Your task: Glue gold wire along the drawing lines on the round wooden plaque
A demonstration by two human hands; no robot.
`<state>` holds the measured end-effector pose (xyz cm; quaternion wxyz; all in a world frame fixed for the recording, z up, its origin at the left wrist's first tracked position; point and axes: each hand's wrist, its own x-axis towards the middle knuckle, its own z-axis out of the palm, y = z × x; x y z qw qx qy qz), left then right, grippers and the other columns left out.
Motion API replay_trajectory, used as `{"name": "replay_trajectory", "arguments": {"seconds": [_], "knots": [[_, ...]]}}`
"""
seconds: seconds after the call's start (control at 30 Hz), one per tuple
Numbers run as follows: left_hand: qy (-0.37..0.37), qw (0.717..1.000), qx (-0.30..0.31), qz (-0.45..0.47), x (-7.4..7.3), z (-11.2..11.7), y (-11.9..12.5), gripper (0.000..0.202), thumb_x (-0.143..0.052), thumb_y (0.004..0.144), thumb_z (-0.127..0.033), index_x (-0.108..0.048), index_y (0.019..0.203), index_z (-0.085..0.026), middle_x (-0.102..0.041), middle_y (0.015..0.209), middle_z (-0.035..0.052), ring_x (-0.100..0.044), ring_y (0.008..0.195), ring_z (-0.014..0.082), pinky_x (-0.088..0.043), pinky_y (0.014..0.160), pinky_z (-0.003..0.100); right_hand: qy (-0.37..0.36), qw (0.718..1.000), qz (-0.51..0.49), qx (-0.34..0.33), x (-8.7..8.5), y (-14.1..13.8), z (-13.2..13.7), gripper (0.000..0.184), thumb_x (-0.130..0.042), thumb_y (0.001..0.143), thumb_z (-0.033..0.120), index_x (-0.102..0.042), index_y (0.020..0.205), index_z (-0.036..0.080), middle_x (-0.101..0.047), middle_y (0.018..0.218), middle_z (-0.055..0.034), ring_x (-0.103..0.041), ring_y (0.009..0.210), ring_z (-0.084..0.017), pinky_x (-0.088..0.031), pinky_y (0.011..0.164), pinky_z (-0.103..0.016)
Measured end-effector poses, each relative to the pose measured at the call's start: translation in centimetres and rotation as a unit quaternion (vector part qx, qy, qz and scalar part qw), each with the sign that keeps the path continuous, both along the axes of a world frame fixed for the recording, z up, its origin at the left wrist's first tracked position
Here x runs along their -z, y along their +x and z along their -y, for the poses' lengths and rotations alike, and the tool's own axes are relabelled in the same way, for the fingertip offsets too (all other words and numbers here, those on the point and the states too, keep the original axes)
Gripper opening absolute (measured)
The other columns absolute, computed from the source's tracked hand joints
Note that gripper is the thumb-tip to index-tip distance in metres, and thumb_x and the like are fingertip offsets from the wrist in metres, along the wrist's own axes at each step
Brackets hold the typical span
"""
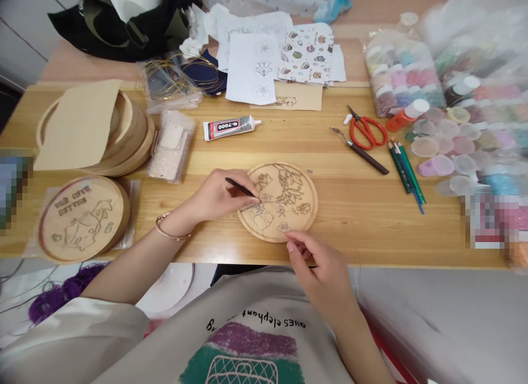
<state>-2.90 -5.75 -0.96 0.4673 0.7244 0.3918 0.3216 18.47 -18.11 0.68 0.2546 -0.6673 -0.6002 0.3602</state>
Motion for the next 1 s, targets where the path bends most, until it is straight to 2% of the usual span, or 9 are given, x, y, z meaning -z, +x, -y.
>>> {"name": "replay_trajectory", "arguments": {"seconds": [0.2, 0.33, 0.47, 0.7, 0.9, 1.0], "knots": [[-0.005, 1.0, 0.0, 0.004, 0.1, -0.1, 0.0, 0.006, -0.075, 0.071, -0.018, -0.071, 0.073, -0.014, -0.07, 0.076, 0.003, -0.061, 0.065, 0.0121, -0.046, 0.062, 0.023, 0.021, 0.999, 0.021, -0.017, 0.2, 0.3, -0.2, 0.021, -0.054, 0.089, 0.037, -0.069, 0.097, 0.025, -0.074, 0.084, -0.0027, -0.068, 0.071, -0.017, -0.05, 0.05, -0.023], [-0.009, 1.0, 0.0, 0.008, 0.2, -0.1, 0.0, 0.007, -0.075, 0.071, -0.019, -0.071, 0.073, -0.015, -0.071, 0.078, 0.0034, -0.062, 0.066, 0.0126, -0.047, 0.062, 0.023, 0.077, 0.995, 0.059, -0.016, 0.0, 0.6, -0.7, 0.017, -0.054, 0.089, 0.032, -0.068, 0.096, 0.026, -0.074, 0.092, -0.0026, -0.068, 0.076, -0.017, -0.054, 0.062, -0.026], [-0.01, 1.0, 0.001, 0.009, 0.3, -0.1, 0.0, 0.007, -0.076, 0.07, -0.019, -0.07, 0.072, -0.015, -0.071, 0.078, 0.0036, -0.062, 0.066, 0.0126, -0.047, 0.062, 0.023, 0.141, 0.986, 0.093, -0.004, -0.5, 0.7, -1.3, 0.014, -0.053, 0.09, 0.028, -0.066, 0.095, 0.026, -0.071, 0.095, -0.0028, -0.066, 0.082, -0.017, -0.052, 0.075, -0.03], [-0.013, 1.0, 0.007, 0.019, 0.4, -0.1, -0.1, 0.007, -0.075, 0.071, -0.018, -0.07, 0.072, -0.014, -0.07, 0.076, 0.0034, -0.062, 0.066, 0.0126, -0.047, 0.062, 0.022, 0.174, 0.977, 0.123, -0.024, -0.3, 0.8, -2.2, 0.014, -0.054, 0.09, 0.026, -0.066, 0.096, 0.025, -0.071, 0.094, -0.003, -0.066, 0.083, -0.018, -0.053, 0.076, -0.032], [-0.015, 0.999, 0.005, 0.028, 0.4, -0.1, -0.1, 0.008, -0.076, 0.069, -0.018, -0.07, 0.072, -0.013, -0.069, 0.074, 0.0027, -0.062, 0.065, 0.0119, -0.047, 0.061, 0.021, 0.291, 0.938, 0.178, -0.055, 0.9, 0.8, -3.2, 0.012, -0.058, 0.088, 0.022, -0.068, 0.093, 0.019, -0.071, 0.092, -0.0066, -0.066, 0.088, -0.02, -0.053, 0.078, -0.033], [-0.011, 1.0, 0.004, 0.026, 0.4, -0.1, 0.0, 0.007, -0.076, 0.069, -0.016, -0.07, 0.071, -0.014, -0.069, 0.073, 0.0022, -0.062, 0.065, 0.012, -0.046, 0.062, 0.021, 0.32, 0.923, 0.2, -0.071, 1.1, 0.7, -3.8, 0.011, -0.058, 0.088, 0.02, -0.068, 0.092, 0.017, -0.071, 0.091, -0.0078, -0.065, 0.087, -0.02, -0.052, 0.079, -0.034]]}}
